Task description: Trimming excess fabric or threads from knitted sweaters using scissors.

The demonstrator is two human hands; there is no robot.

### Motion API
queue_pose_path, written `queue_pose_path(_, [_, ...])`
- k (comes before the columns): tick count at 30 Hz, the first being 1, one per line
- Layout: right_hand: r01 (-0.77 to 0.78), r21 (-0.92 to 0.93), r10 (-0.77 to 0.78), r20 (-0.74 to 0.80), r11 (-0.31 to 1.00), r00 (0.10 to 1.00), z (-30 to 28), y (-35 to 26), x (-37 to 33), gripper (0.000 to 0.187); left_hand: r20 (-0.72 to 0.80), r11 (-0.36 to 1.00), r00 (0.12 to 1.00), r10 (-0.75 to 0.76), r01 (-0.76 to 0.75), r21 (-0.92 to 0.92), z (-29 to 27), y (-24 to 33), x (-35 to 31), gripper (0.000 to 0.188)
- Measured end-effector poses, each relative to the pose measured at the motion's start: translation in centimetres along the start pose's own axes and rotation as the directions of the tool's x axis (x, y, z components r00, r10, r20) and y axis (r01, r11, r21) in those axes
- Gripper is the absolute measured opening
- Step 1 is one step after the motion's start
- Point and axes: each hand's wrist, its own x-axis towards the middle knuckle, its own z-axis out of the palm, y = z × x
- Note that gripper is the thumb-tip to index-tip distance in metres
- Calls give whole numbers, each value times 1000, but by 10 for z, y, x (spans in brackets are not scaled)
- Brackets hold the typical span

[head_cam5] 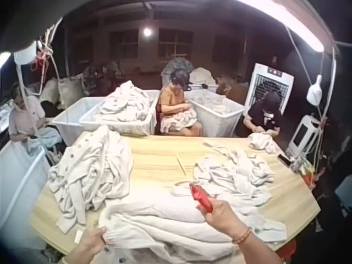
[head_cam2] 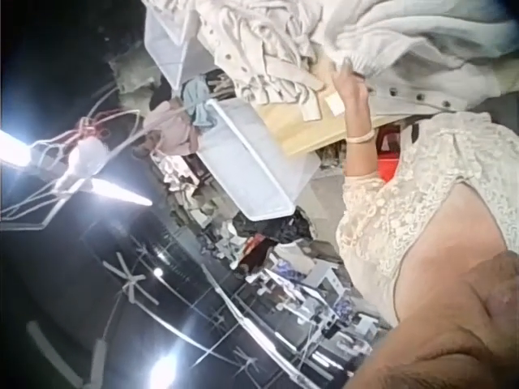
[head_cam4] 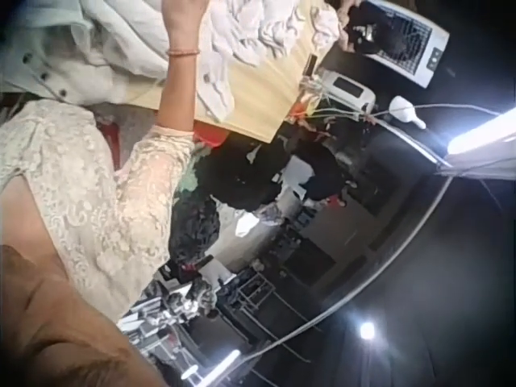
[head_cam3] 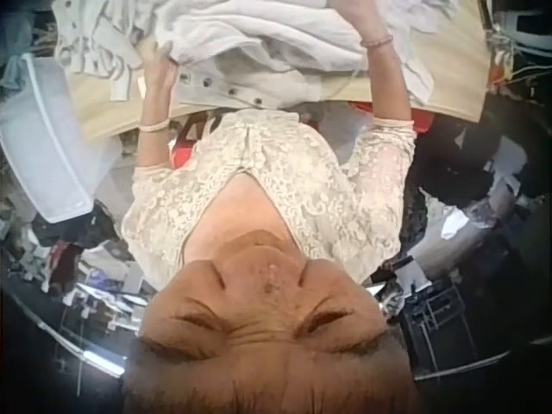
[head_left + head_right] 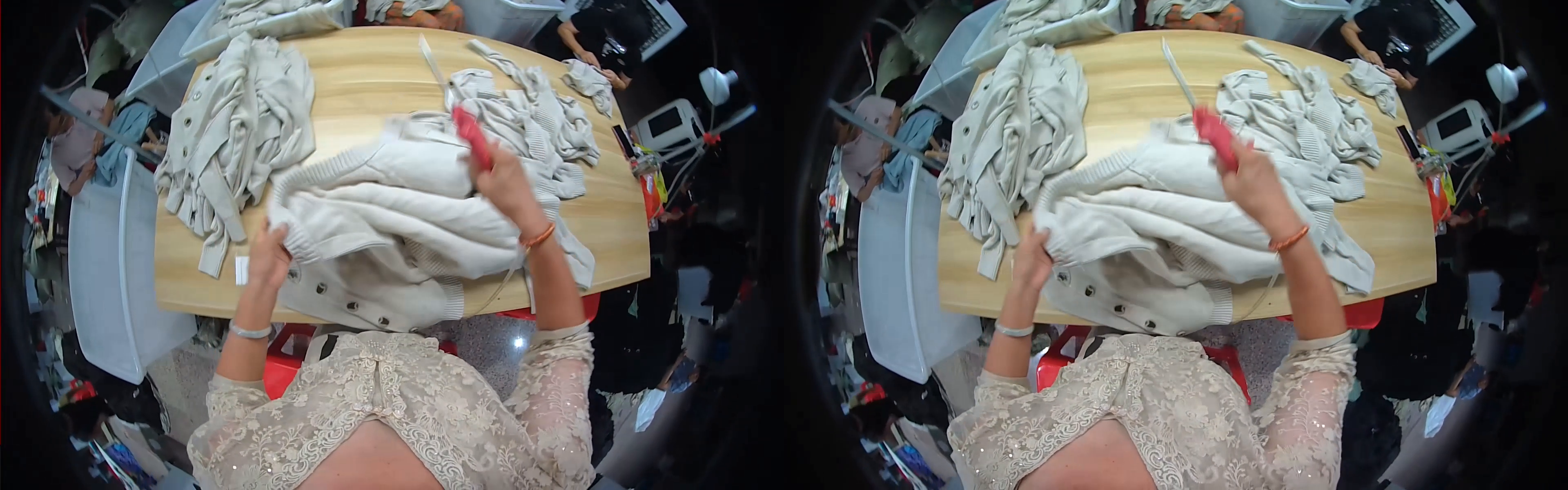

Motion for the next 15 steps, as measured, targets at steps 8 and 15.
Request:
queue_pose_path(8, [-219, 189, 136, 374, 957, 917, 146, 2, -127, 32, 425, 337, 887, 179, -461, 821, -38, -99, -1, 95])
queue_pose_path(15, [-105, 348, -19, 335, 931, 942, 172, -61, -138, 58, 363, 991, 931, 41, -84, 104, 43, -46, -38, 90])
